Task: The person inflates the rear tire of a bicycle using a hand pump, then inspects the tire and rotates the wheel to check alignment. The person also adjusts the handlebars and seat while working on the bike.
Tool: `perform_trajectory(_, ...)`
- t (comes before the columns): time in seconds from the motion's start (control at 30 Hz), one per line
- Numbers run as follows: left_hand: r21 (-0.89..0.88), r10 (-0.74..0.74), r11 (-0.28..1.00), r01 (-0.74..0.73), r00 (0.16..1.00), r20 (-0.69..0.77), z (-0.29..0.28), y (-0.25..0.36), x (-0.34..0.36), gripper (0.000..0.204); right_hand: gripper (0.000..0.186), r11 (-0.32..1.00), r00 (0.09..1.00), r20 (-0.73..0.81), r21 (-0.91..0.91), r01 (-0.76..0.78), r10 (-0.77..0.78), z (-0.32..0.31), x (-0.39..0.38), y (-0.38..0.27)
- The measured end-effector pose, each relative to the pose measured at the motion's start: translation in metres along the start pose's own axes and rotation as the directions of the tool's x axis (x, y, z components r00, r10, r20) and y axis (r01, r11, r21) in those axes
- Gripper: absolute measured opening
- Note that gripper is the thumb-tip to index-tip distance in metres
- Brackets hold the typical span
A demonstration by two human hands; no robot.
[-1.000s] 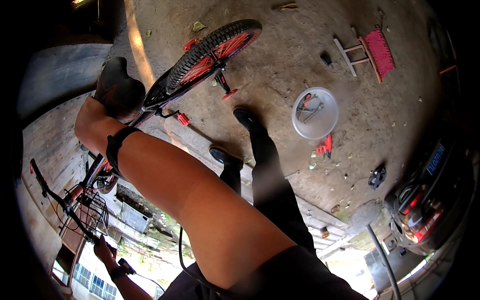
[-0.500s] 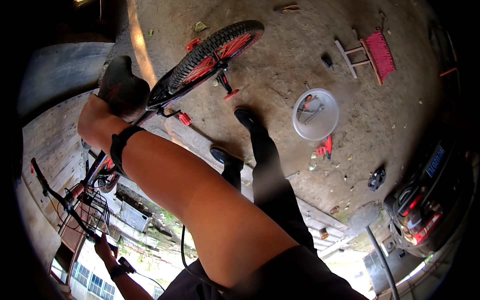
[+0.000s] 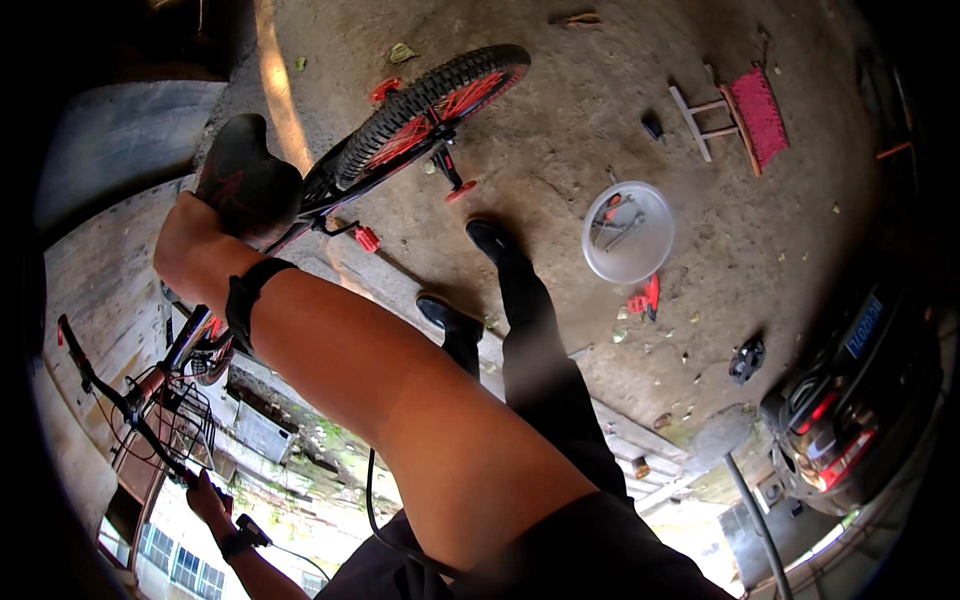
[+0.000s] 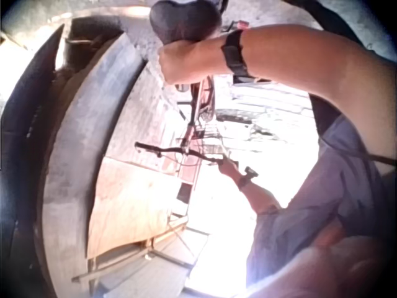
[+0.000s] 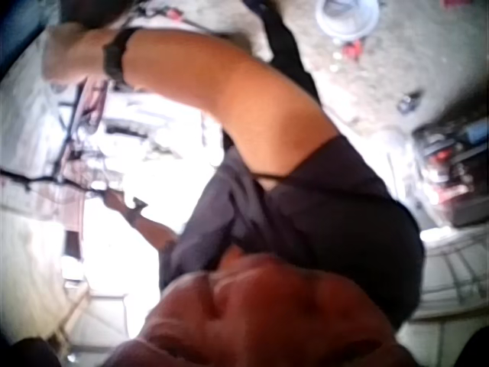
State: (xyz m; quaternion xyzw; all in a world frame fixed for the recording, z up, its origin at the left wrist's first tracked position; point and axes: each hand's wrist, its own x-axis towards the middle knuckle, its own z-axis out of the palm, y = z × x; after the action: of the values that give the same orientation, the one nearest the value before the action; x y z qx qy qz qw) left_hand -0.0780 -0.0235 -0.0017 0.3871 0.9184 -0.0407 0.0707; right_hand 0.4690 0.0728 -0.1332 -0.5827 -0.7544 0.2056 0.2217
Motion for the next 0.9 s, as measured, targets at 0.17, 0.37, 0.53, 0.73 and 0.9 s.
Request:
perform_trajectory(0.17, 0.111, 0.041, 0.993, -0.039, 0.999, -0.017, -0.001, 0.007, -0.006, 0.054, 0.013, 1.000, 1.000, 0.015, 0.024, 0.007, -0.008, -0.006, -0.003, 0.003)
perform_trajectory(0.37, 0.184, 0.194, 0.966, -0.182, 0.980, -0.050, -0.001, 0.017, -0.019, 0.064, 0.013, 1.000, 0.999, -0.038, 0.019, 0.001, -0.001, -0.001, -0.002, 0.004)
perform_trajectory(0.53, 0.217, 0.226, 0.951, -0.222, 0.974, 0.010, -0.006, 0.008, -0.014, 0.066, 0.011, 0.999, 0.999, -0.043, 0.036, 0.005, -0.004, 0.001, -0.003, 0.002)
perform_trajectory(0.73, 0.184, 0.193, 0.963, -0.198, 0.980, 0.045, -0.005, 0.013, -0.018, 0.062, 0.010, 1.000, 0.996, -0.088, 0.024, 0.012, -0.010, 0.006, -0.004, 0.001)
perform_trajectory(0.9, 0.134, 0.116, 0.985, -0.111, 0.993, -0.027, 0.000, 0.006, -0.017, 0.055, 0.010, 1.000, 0.997, -0.082, 0.027, 0.001, 0.001, 0.011, -0.001, -0.003)
